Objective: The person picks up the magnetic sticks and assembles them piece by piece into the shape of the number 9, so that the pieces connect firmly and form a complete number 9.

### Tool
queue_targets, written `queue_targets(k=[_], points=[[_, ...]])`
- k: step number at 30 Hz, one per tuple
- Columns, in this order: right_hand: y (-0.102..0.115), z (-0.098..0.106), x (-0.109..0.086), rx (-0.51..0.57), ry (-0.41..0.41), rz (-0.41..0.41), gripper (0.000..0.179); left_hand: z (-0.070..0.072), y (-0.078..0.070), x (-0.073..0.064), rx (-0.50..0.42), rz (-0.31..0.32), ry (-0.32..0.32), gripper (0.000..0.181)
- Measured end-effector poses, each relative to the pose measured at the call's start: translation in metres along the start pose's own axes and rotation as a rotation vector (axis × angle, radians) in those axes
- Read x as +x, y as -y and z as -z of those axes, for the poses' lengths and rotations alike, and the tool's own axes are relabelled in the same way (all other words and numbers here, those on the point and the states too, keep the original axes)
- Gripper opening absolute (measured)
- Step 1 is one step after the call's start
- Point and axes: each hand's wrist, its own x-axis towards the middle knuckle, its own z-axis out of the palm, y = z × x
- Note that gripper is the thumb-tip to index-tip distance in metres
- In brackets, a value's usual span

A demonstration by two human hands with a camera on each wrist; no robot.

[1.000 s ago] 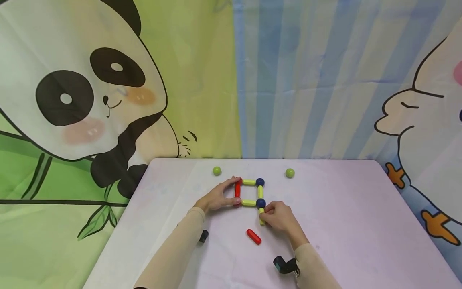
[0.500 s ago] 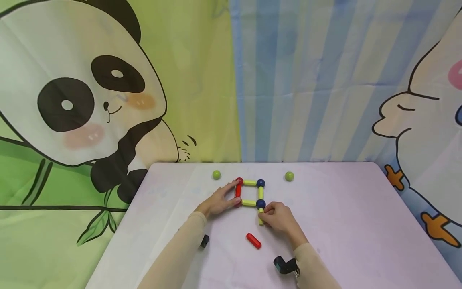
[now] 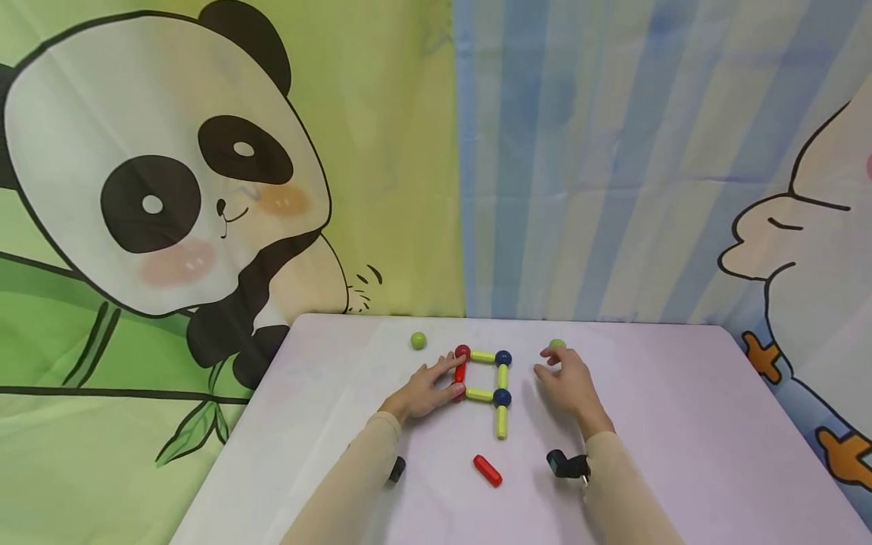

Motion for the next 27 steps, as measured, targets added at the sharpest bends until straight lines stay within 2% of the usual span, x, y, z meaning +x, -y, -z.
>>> queue_targets(k=[3,8,13,18,27], points=[[-0.009,0.007,0.008,-0.027,-0.02,0.036,0.047,-0.001,-0.003,0.005,0.016,-0.04,0.005,0.062],[-0.014,0.011,0.018,-0.029,0.019,0.035,0.066,0.001,-0.004,0.005,0.016,-0.021,0.003,0.062],[-0.023,0.007,0.025,-0.057,0.074,0.026,0.074,0.0,-0.005,0.001,0.007,-0.014,0.007,0.062],[-0.028,0.0,0.033,-0.117,0.107,0.02,0.072,-0.001,-0.003,-0.002,0.004,0.001,0.0,0.061],[-0.024,0.004,0.033,-0.164,0.081,0.003,0.059,0.0,-0.006,0.001,-0.009,0.017,0.012,0.061]])
